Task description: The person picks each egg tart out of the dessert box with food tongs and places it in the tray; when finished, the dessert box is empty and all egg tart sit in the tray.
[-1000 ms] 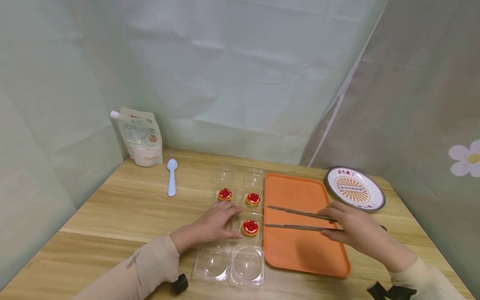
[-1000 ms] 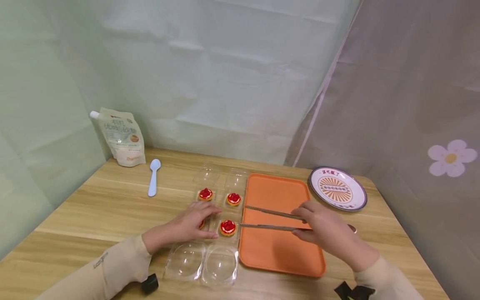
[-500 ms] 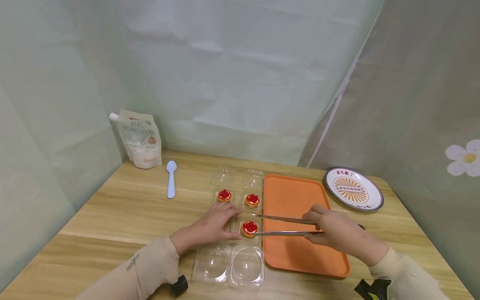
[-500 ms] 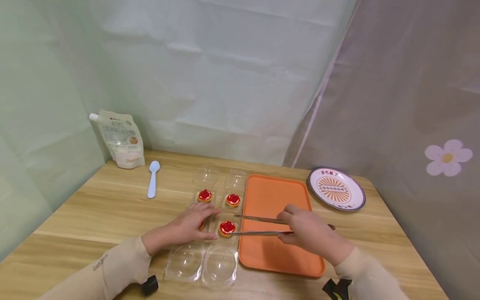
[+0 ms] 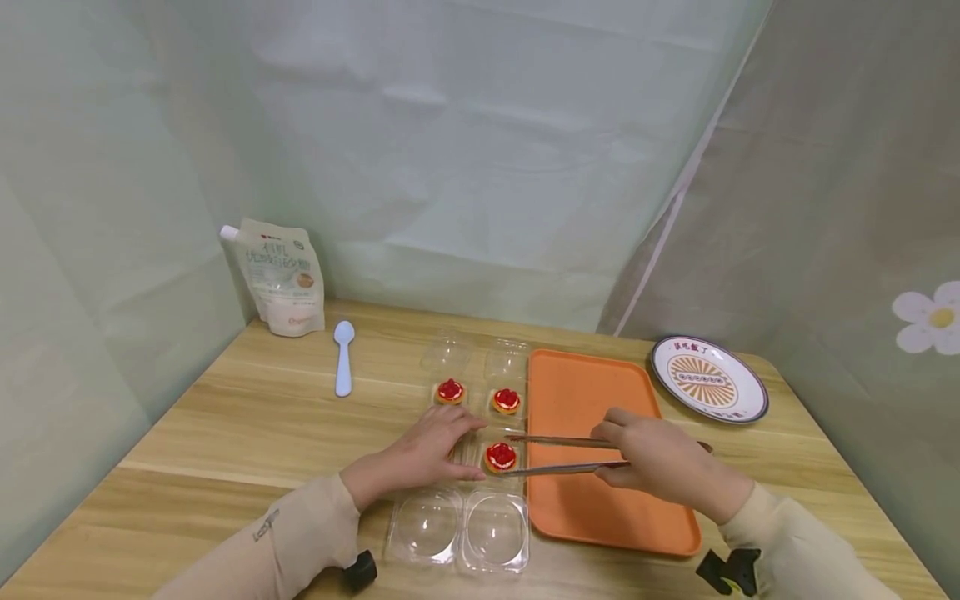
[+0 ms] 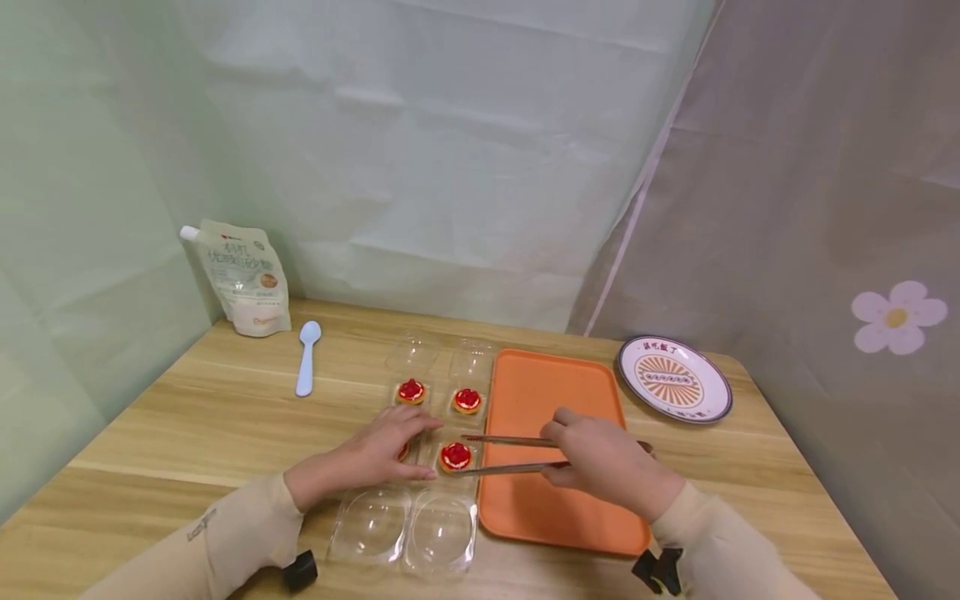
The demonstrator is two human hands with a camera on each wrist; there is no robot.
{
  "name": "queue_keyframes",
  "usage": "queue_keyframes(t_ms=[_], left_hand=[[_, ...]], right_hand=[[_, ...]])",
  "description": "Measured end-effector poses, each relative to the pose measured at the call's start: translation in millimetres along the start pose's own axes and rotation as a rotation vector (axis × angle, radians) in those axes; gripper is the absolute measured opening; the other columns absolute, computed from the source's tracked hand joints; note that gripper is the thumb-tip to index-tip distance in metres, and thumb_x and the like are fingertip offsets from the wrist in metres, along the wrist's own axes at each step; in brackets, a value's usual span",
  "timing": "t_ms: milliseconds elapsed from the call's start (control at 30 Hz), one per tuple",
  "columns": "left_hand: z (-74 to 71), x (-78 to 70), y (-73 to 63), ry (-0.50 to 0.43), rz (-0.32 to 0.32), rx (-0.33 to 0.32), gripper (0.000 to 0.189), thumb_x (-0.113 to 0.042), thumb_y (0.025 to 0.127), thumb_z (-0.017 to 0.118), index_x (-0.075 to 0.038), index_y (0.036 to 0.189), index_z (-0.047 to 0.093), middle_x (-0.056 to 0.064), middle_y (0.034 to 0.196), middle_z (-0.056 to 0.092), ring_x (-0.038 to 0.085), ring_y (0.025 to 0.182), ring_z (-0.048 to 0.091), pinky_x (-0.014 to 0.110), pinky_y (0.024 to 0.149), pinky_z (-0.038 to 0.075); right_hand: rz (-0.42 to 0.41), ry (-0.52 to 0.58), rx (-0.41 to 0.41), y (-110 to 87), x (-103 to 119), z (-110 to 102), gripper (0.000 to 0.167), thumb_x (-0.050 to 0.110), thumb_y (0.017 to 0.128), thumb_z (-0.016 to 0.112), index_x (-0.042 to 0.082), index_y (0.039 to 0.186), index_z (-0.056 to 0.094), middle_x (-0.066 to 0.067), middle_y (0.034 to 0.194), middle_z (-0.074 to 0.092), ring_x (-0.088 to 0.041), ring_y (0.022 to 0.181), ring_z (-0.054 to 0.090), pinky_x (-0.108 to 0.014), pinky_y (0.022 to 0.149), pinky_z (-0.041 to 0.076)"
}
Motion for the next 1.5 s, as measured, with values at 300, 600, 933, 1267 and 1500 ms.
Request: queue_keyframes(t_ms=[300, 600, 933, 1267, 1500], left_hand=[[1.2, -0.2, -0.2, -0.016, -0.016, 0.017, 0.068, -0.05, 0.077, 0.074, -0.011, 0.13, 0.056, 0.006, 0.125, 0.059, 0.027, 0.124, 0.05, 0.048, 0.109, 0.037], [1.0, 0.3, -1.0, -0.031, -0.019, 0.032, 0.069, -0.05, 0.078, 0.073, -0.011, 0.131, 0.056, 0.006, 0.127, 0.058, 0.028, 0.126, 0.048, 0.05, 0.111, 0.035], [-0.2, -0.5, -1.5, -0.023, -0.008, 0.021, 0.068, -0.049, 0.077, 0.074, -0.01, 0.13, 0.056, 0.006, 0.125, 0.059, 0.027, 0.124, 0.049, 0.048, 0.109, 0.036], [-0.4, -0.7, -0.7, -0.014, -0.009, 0.017, 0.069, -0.05, 0.077, 0.073, -0.01, 0.13, 0.056, 0.006, 0.126, 0.059, 0.027, 0.125, 0.049, 0.048, 0.11, 0.036], [-0.1, -0.7, -0.8, -0.025, -0.017, 0.026, 0.07, -0.05, 0.077, 0.073, -0.01, 0.132, 0.056, 0.006, 0.128, 0.058, 0.027, 0.126, 0.048, 0.049, 0.111, 0.034]], right_hand=[[-0.046, -0.071, 0.004, 9.8, 4.5, -3.8, 0.025, 0.025, 0.075, 0.079, 0.012, 0.093, 0.067, 0.004, 0.08, 0.055, 0.0, 0.058, 0.048, -0.018, 0.049, 0.042], [-0.061, -0.065, 0.04, 12.0, 5.9, -1.3, 0.025, 0.027, 0.076, 0.079, 0.011, 0.092, 0.068, 0.005, 0.08, 0.057, -0.002, 0.06, 0.053, -0.018, 0.052, 0.045], [-0.078, -0.068, 0.029, 11.2, 6.0, -1.6, 0.021, 0.027, 0.079, 0.078, 0.013, 0.093, 0.069, 0.007, 0.079, 0.055, 0.0, 0.058, 0.05, -0.018, 0.05, 0.043], [-0.054, -0.042, 0.007, 8.0, 4.7, -5.9, 0.021, 0.025, 0.079, 0.077, 0.014, 0.096, 0.07, 0.007, 0.081, 0.057, 0.002, 0.058, 0.049, -0.016, 0.049, 0.041], [-0.003, -0.022, 0.0, 3.3, 2.4, -14.0, 0.023, 0.025, 0.079, 0.078, 0.014, 0.098, 0.071, 0.008, 0.083, 0.057, 0.003, 0.059, 0.051, -0.015, 0.05, 0.042]])
Point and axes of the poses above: each hand's wrist, its own y-axis towards the middle knuckle, its own z-axis out of the palm, x = y × z, the point moved 1 cm from there along y, towards the middle knuckle
